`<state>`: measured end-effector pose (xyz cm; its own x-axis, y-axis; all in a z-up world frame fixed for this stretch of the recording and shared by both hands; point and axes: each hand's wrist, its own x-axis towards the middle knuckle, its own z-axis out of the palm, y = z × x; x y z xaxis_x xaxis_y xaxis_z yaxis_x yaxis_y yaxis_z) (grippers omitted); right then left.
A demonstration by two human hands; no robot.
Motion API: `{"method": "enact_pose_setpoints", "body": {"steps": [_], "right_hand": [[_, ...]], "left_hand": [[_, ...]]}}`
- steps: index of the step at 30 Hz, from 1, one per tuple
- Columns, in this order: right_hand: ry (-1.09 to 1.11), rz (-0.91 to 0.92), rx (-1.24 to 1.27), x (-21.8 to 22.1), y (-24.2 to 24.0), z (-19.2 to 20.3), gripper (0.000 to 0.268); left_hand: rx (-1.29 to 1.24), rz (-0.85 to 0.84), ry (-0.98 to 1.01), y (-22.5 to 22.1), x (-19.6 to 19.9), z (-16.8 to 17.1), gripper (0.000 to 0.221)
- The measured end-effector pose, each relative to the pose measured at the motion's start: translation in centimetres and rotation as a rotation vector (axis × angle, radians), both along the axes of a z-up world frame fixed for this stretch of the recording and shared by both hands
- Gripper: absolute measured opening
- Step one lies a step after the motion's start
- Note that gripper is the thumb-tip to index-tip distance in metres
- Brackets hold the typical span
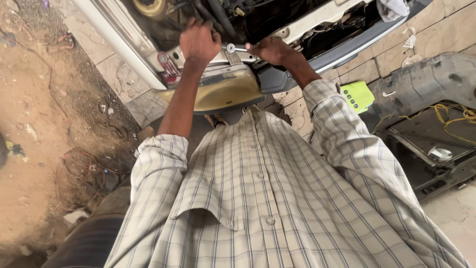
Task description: The person positions a car headlight assembly onto the vehicle frame and uses a socket wrench to tighten the mounting bolts.
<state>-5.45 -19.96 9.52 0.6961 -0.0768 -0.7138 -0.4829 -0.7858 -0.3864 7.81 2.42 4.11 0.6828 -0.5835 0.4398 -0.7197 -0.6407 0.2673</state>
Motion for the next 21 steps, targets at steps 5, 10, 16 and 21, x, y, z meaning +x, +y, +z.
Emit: {"method": "enact_pose_setpoints", "body": {"steps": [5,10,16,21], "right_hand": [[0.088,0.211,-0.072,1.0,-0.3,-0.3,0.078],[0.093,0.118,0.143,2.0,-1.1,-0.9,0.057],[0.283,-0.145,0.546,0.8,-3.8,-6.6,0.043],[0.096,-0.557,0.672,-6.8,9.0,-10.7,0.034]], "left_hand": [[0.064,-0.021,0.190,-0.2,0.5,-1.0,0.021],[0.183,-0.042,0.275,-0.5,1.5,-0.6,0.014],[-0.159,-0.201,-0.189,0.2,2.3,-2.9,0.012],[0.390,-0.594,0.116,-2.1,4.8,-4.7,0.013]]}}
